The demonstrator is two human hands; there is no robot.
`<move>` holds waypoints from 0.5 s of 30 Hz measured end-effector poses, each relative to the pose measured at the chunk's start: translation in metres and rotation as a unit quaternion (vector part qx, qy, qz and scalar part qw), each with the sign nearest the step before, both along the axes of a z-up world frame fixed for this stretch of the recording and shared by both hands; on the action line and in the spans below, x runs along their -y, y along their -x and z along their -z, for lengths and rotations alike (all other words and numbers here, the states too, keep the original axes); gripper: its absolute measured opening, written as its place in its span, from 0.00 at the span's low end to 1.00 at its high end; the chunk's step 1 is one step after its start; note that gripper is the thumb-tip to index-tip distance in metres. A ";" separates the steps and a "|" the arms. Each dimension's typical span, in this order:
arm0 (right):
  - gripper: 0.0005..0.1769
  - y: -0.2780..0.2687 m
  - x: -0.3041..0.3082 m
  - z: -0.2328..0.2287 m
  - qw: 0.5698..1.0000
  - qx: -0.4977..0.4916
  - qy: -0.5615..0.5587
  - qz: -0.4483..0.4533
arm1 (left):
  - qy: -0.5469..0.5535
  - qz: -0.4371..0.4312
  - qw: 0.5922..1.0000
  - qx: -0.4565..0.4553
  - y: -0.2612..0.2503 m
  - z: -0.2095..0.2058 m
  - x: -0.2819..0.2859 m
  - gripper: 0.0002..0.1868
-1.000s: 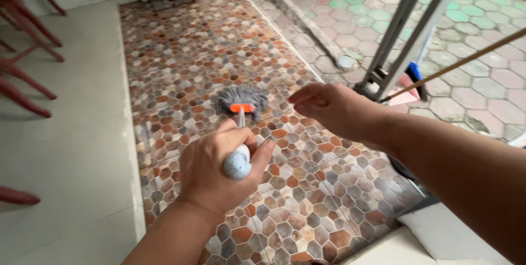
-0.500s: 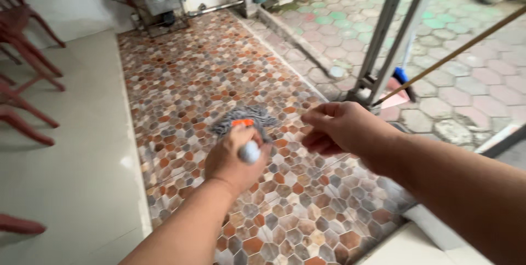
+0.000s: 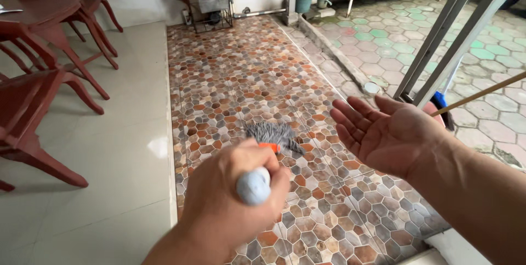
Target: The person assembles a mop by connecting the handle sections together and attaching the mop head to the pole by hand.
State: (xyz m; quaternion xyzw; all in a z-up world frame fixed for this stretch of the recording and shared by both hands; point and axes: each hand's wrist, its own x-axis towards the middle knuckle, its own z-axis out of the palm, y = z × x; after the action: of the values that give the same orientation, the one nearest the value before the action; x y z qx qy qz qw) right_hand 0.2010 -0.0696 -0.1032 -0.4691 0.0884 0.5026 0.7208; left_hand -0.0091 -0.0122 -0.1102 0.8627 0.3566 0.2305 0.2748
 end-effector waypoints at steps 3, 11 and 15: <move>0.20 0.000 0.001 0.004 0.999 -0.008 -0.017 -0.035 | 0.010 0.024 1.000 0.003 0.004 0.003 0.019 0.10; 0.16 -0.010 0.017 0.004 1.000 -0.002 -0.016 -0.027 | 0.036 0.047 0.998 -0.033 -0.042 0.046 0.000 0.05; 0.16 -0.020 0.025 -0.001 0.999 0.007 0.031 -0.003 | -0.042 0.020 0.999 -0.029 -0.069 0.085 -0.063 0.05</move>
State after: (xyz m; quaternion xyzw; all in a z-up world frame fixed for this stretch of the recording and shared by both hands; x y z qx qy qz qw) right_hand 0.2207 -0.0950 -0.1018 -0.4950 0.0971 0.4981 0.7053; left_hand 0.0600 0.0511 -0.1950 0.8866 0.3371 0.2145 0.2329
